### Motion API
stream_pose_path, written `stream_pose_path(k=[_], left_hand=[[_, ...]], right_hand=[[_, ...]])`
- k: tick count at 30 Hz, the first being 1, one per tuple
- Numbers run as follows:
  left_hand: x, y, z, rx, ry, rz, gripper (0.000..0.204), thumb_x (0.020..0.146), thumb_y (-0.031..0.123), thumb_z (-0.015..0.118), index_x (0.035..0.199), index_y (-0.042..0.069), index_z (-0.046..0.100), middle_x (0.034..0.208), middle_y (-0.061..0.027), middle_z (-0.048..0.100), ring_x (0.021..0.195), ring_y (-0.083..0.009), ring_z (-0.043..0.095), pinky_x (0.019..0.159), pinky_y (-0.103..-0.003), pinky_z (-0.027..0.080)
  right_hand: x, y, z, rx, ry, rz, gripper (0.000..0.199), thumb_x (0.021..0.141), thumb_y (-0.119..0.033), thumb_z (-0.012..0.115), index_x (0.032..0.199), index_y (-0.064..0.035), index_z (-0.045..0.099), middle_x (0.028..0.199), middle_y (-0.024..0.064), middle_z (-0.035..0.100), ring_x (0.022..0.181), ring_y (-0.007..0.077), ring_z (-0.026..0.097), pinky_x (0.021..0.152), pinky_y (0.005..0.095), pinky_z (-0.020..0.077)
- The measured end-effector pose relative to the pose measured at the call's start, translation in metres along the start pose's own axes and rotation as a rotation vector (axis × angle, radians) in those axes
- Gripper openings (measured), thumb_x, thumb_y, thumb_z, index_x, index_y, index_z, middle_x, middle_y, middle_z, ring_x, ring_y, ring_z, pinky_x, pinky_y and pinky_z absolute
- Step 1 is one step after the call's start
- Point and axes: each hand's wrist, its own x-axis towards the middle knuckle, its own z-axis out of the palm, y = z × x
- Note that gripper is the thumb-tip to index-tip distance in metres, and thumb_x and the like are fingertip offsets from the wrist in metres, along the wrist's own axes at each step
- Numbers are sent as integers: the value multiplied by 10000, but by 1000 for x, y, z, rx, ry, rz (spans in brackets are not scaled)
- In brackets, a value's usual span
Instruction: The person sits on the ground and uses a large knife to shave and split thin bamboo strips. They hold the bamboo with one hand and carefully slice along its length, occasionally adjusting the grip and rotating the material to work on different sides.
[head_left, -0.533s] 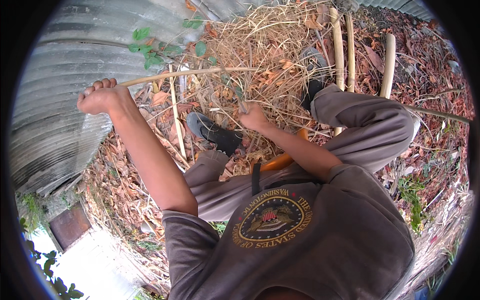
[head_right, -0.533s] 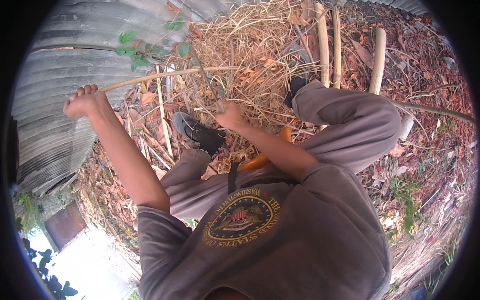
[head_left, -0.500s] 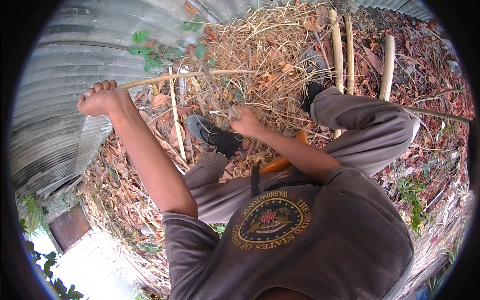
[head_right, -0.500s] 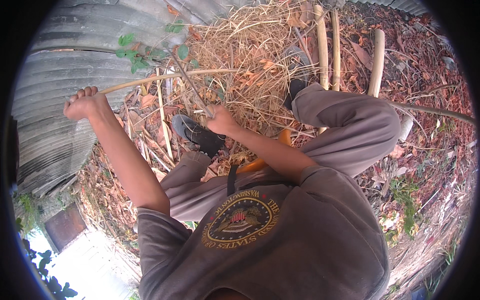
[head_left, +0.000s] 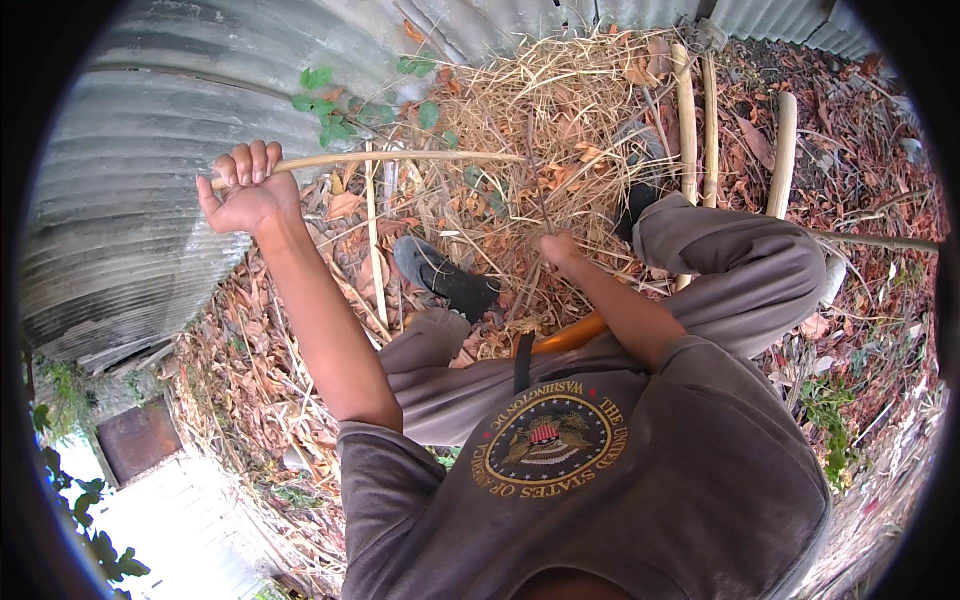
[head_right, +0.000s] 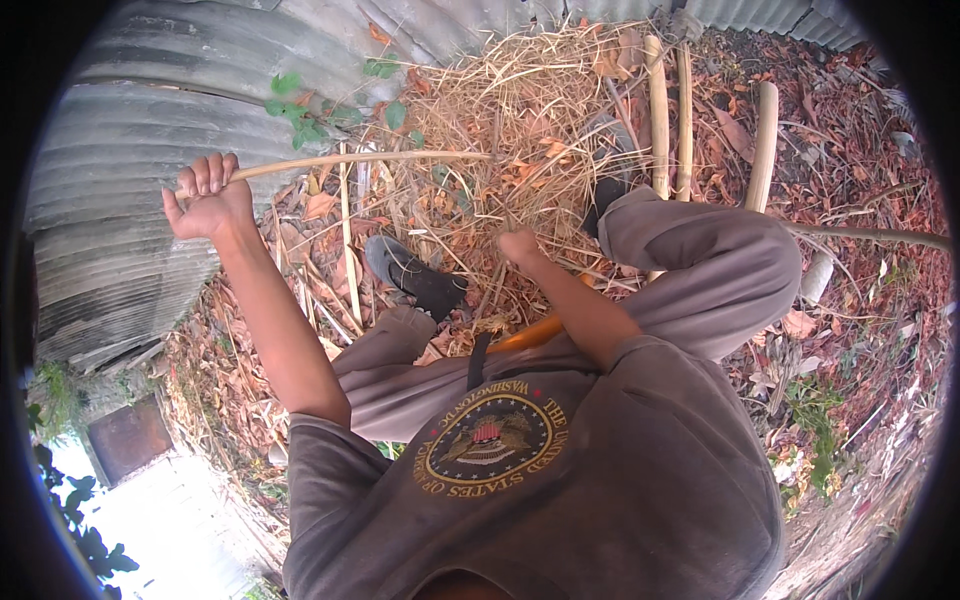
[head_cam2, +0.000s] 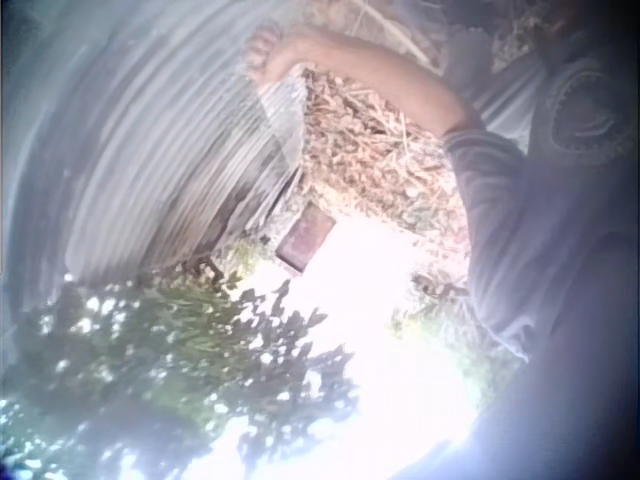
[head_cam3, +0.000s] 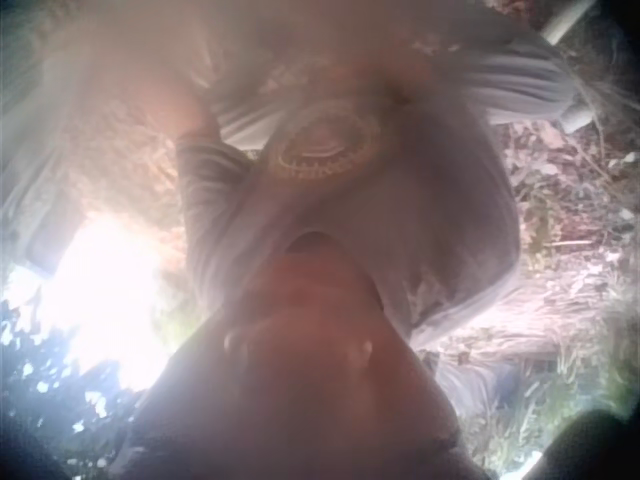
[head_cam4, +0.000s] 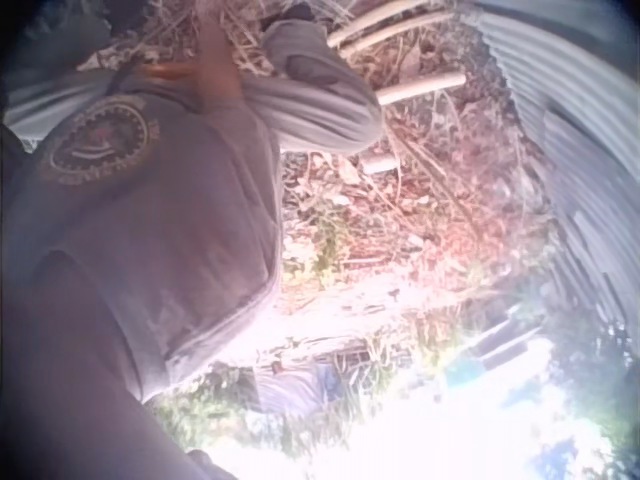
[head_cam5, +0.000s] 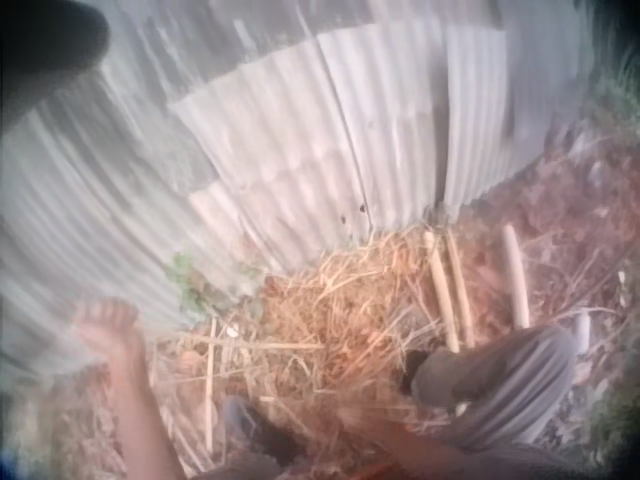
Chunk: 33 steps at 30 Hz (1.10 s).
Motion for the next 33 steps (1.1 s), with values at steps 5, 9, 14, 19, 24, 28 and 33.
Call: stream_pose_path(k=[5,9,14,19,24,28,33], left_hand=[[-6,17,13,-80,-607,-286,529,965,431,370,530,130,376,490,3,314,470,-130,266,545,-292,261],[-16,24,38,-171,-770,-224,530,976,301,360,471,141,358,476,1,361,465,-111,270,505,-300,237],[-40,36,83,218,129,189,431,1016,334,299,622,162,268,541,1,255,480,-132,220,502,-290,229],[-56,1,107,76,125,44,478,1018,423,307,625,153,264,542,0,244,485,-131,197,506,-292,221],[-62,-9,87,105,-62,43,539,1000,484,324,596,153,195,518,10,186,503,-138,156,509,-300,197],[-66,-13,82,118,79,88,518,983,440,332,589,155,153,505,10,157,508,-138,128,508,-312,180],[-73,-13,79,106,125,112,477,971,409,314,598,154,162,498,5,149,502,-146,128,512,-319,185]], right_hand=[[-32,-48,16,224,-83,173,154,784,-28,534,651,-55,460,528,50,404,407,178,387,388,364,319],[-74,-103,35,327,-197,141,138,795,-10,521,678,-64,469,528,27,389,409,155,373,397,341,328],[-143,-156,58,312,-424,-256,93,833,29,529,788,-53,532,583,3,440,436,95,388,409,284,321],[-176,-156,53,10,-395,-412,53,875,-29,607,870,-41,556,587,-22,467,441,61,417,392,241,294],[-189,-150,37,-67,-261,-246,218,863,-166,680,740,-46,546,564,-28,468,489,79,415,455,282,335],[-214,-164,47,-303,-293,-482,255,840,-174,676,693,-18,538,566,9,485,527,109,419,501,324,372],[-232,-185,75,-247,-344,-554,291,869,-159,673,676,-55,481,568,-42,417,527,77,357,487,294,342]])
